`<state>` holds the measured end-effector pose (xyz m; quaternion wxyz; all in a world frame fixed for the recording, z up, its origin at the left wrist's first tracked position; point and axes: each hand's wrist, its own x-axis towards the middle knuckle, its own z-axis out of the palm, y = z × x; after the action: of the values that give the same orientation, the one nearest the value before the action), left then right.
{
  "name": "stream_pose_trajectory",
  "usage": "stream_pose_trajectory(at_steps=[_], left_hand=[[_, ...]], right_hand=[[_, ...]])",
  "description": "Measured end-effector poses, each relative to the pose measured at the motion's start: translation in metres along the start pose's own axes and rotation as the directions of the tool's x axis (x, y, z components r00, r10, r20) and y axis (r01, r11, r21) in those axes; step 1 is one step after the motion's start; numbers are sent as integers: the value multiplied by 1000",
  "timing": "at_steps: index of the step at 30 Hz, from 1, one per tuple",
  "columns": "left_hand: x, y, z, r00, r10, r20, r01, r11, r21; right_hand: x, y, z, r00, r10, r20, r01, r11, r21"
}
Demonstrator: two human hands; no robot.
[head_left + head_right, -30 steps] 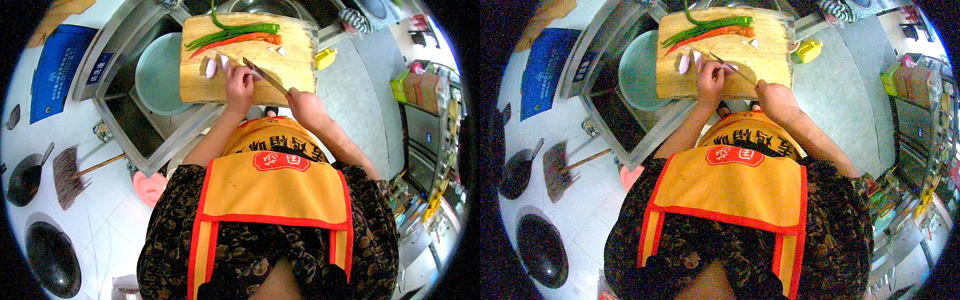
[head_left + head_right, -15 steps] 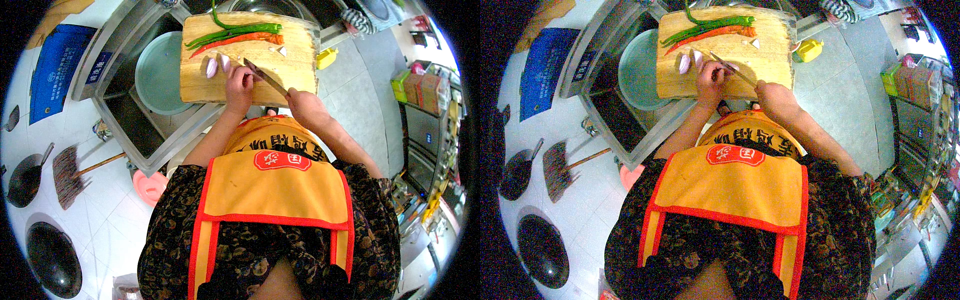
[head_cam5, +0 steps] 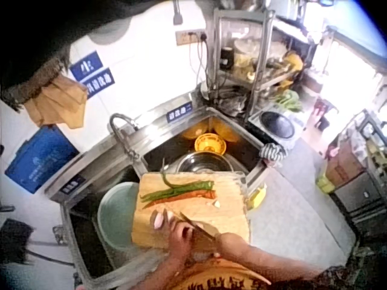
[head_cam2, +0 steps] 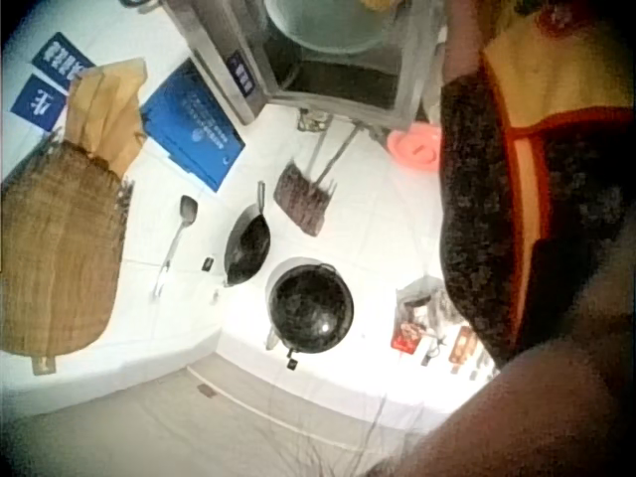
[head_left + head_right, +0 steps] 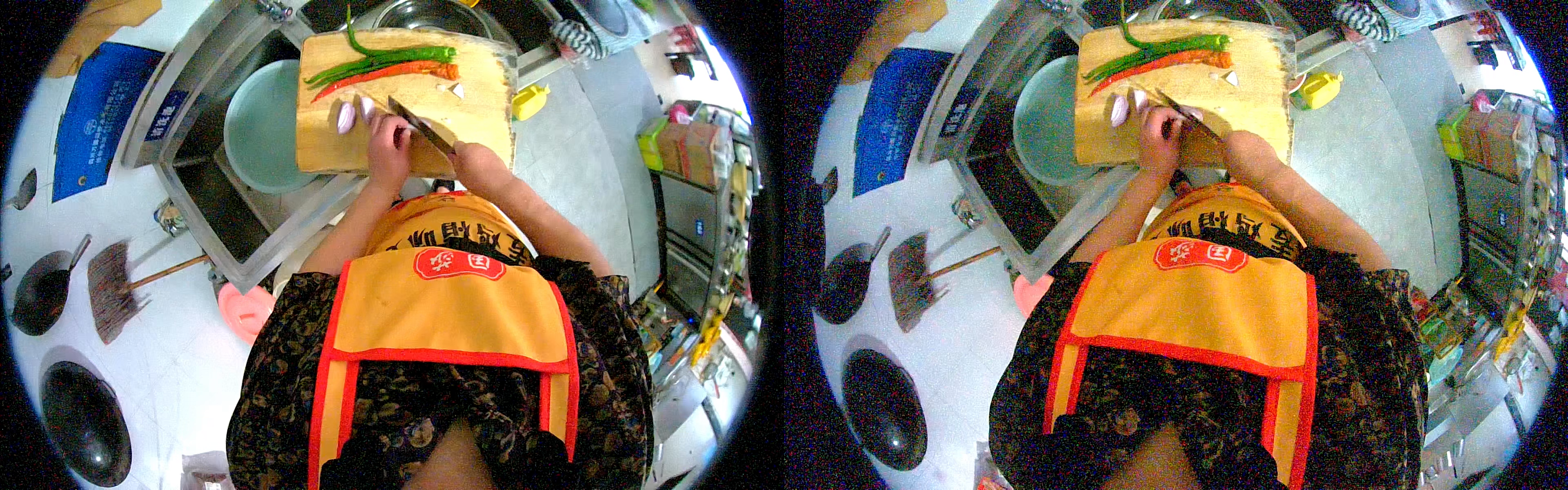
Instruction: The person slices a red onion into rings using a cleaver on a wooden cutting board, then transfers the onion rings into a metal bowl containing other sliced ingredients.
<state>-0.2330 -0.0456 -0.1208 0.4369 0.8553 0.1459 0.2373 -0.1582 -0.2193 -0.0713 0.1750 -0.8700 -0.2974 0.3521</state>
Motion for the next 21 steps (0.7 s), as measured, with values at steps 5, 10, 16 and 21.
stream_pose_trajectory(at_steps=[5, 10, 16, 21], left_hand=[[-4, -13, 7, 1000, -22, 2, 22, 999, 43], [-1, 5, 14, 998, -45, -45, 47, 998, 37], [8, 23, 25, 992, 38, 117, -88, 886, 455], [10, 11, 27, 985, 67, 158, -135, 870, 474]], right_hand=[[-19, -2, -16, 993, 22, -114, -17, 999, 45], [-41, 20, -34, 972, 110, -209, 9, 868, 497], [-35, 45, -28, 970, 243, -10, -183, 757, 627], [-33, 50, -18, 977, 213, -11, -165, 787, 595]])
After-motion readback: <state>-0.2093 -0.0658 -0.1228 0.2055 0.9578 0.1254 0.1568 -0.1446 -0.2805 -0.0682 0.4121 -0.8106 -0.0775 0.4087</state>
